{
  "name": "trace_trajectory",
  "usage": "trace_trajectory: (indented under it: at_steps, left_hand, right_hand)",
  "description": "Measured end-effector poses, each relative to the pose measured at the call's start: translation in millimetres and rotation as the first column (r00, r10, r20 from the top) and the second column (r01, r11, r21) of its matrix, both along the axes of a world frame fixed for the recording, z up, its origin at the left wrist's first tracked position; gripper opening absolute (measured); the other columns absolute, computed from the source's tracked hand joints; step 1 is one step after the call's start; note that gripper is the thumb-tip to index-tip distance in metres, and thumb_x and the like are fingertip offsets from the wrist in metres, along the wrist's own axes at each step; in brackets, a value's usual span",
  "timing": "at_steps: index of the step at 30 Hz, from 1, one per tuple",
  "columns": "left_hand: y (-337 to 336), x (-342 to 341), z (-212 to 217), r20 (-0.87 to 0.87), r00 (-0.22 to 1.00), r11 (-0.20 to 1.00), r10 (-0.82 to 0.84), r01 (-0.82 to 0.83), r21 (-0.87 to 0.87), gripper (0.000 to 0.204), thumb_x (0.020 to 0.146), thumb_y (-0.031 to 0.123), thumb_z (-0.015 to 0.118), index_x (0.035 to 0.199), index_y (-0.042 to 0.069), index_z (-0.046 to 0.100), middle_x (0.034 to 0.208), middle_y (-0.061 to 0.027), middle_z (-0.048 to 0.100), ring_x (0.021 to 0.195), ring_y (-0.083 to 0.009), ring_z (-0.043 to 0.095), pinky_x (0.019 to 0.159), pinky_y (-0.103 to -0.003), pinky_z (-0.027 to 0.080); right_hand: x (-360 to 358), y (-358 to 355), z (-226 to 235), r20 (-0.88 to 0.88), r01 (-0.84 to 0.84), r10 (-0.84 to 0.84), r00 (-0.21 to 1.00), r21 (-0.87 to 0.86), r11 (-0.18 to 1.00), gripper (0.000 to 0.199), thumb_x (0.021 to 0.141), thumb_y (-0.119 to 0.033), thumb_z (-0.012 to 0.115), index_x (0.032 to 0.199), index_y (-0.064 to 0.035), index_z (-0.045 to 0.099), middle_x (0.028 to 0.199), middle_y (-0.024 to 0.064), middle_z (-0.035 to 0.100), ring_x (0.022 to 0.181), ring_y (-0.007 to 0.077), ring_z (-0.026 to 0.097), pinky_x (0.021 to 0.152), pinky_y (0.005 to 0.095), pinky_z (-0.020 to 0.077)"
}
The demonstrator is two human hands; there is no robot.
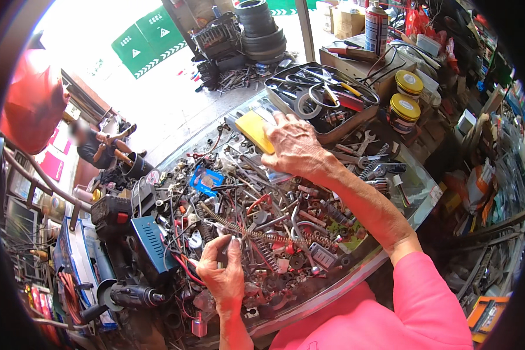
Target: The person assembles small electrical components on a cluttered workbench. They connect wires to a spring-loaded metal piece, insert a small cylindrical component, and manipulate several connectors and tools. The person handles various wires, springs, and small metal parts throughout the task.
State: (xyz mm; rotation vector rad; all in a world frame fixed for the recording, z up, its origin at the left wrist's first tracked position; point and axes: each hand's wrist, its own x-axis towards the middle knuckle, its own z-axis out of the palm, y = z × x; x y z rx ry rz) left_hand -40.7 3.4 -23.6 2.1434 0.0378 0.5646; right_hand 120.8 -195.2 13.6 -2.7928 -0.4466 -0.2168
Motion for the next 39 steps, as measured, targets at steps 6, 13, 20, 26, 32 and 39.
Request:
trace_trajectory:
  at_steps: [6,13,20,26,32,39]
  left_hand:
    - [-2.3,0.1,5.1,-0.054,0.999,1.0,0.004,-0.003,0.02,0.013,0.078,0.004,0.067,0.089,-0.002,0.063,0.077,-0.0118,0.061,0.071,-0.0256,0.061,0.066,-0.034,0.047]
    - [-1.7,-0.8,5.7,-0.04,0.999,1.0,0.02,-0.02,-0.001,0.013,0.078,0.004,0.068,0.089,-0.002,0.063,0.076,-0.0112,0.061,0.068,-0.0234,0.06,0.064,-0.033,0.047]
    - [-4.4,-1.1,12.5,-0.076,0.997,1.0,0.005,-0.006,-0.012,0.016,0.078,0.007,0.069,0.09,-0.003,0.064,0.081,-0.0109,0.065,0.075,-0.0201,0.061,0.072,-0.03,0.047]
    - [0.8,-0.8,4.0,-0.037,0.999,1.0,0.024,-0.024,-0.018,0.014,0.079,0.007,0.069,0.089,-0.003,0.064,0.079,-0.0102,0.064,0.072,-0.0192,0.06,0.069,-0.03,0.047]
    - [-2.3,-0.5,4.9,-0.019,1.0,1.0,0.019,-0.019,-0.016,0.013,0.078,0.004,0.068,0.088,-0.002,0.064,0.076,-0.0118,0.062,0.068,-0.0242,0.061,0.064,-0.033,0.047]
    - [-4.4,0.1,10.2,-0.081,0.995,0.999,0.051,-0.049,0.021,0.017,0.079,0.009,0.068,0.091,-0.003,0.065,0.081,-0.012,0.067,0.074,-0.0182,0.061,0.07,-0.031,0.047]
  right_hand:
    - [2.5,-9.6,-17.9,0.403,-0.007,0.076,0.912,-0.168,0.986,0.043,0.072,-0.023,0.063,0.106,0.003,0.06,0.119,0.0238,0.049,0.112,0.0361,0.047,0.097,0.0486,0.0315]
    - [-29.4,46.4,-35.2,0.247,-0.354,0.344,0.906,-0.002,0.935,0.016,0.076,-0.019,0.063,0.081,-0.0048,0.06,0.086,0.0114,0.055,0.085,0.0272,0.055,0.074,0.0385,0.0433]
    - [-29.9,43.4,-45.1,0.037,-0.314,0.313,0.949,0.167,0.934,0.025,0.076,-0.016,0.062,0.092,0.0009,0.053,0.088,0.018,0.053,0.084,0.0358,0.057,0.075,0.0444,0.0459]
    - [-32.2,42.0,-36.0,-0.061,-0.206,0.217,0.974,0.152,0.967,0.039,0.076,-0.024,0.065,0.099,0.0024,0.048,0.09,0.0194,0.055,0.083,0.0363,0.059,0.071,0.0451,0.0456]
    - [-22.2,29.0,-42.8,-0.059,-0.183,0.199,0.978,0.205,0.962,0.031,0.079,-0.031,0.06,0.09,-0.0023,0.054,0.084,0.0186,0.059,0.085,0.0367,0.059,0.075,0.0482,0.0432]
    - [-19.1,22.7,-44.6,-0.075,-0.159,0.172,0.982,0.153,0.975,0.03,0.072,-0.028,0.061,0.074,0.0007,0.056,0.071,0.0212,0.06,0.074,0.0377,0.061,0.068,0.0483,0.0456]
